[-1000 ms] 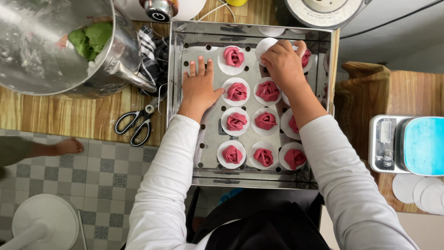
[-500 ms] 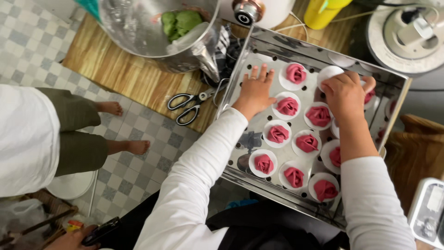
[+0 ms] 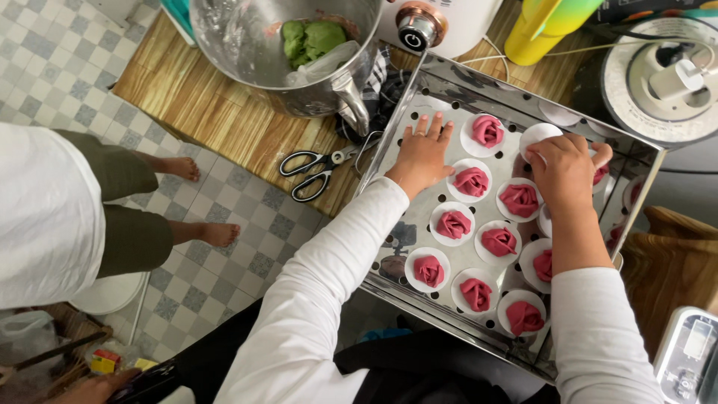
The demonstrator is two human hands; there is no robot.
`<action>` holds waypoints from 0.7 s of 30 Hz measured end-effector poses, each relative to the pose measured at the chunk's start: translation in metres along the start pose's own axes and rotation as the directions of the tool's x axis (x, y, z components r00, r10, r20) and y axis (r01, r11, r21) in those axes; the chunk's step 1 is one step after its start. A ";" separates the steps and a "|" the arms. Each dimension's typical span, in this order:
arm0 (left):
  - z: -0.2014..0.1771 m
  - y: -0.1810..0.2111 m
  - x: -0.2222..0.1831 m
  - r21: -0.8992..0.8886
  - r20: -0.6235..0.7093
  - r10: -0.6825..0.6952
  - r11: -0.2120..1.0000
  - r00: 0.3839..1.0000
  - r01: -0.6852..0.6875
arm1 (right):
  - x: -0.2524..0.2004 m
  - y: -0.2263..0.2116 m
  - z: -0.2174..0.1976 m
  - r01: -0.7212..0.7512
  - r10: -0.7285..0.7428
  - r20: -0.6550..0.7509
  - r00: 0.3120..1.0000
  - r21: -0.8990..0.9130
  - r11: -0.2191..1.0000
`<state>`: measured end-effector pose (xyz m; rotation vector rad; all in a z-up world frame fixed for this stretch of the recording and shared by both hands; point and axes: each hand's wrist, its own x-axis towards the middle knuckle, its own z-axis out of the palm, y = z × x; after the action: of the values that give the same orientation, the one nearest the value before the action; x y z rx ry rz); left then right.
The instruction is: The person prepares dough by hand, cutting it with a tool and rolling it into the shape of a rose before placing it into a metal steamer tray alongside others.
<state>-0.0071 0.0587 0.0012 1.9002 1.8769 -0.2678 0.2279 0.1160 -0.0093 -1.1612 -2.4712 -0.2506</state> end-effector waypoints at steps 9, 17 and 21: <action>-0.006 0.002 -0.003 0.033 0.040 -0.005 0.999 0.999 0.003 | 0.002 -0.002 -0.005 -0.016 0.015 0.012 1.000 0.021 1.000; -0.014 0.005 -0.012 0.009 0.033 0.005 1.000 0.999 -0.005 | 0.006 -0.006 -0.016 -0.044 0.041 0.061 0.997 0.042 0.998; -0.016 0.006 -0.014 0.009 0.036 0.003 1.000 0.999 -0.004 | -0.006 0.014 0.017 -0.044 0.042 0.060 0.997 0.023 0.999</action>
<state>-0.0049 0.0538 0.0221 1.8921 1.8518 -0.3076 0.2377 0.1266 -0.0269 -1.2270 -2.4899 -0.1754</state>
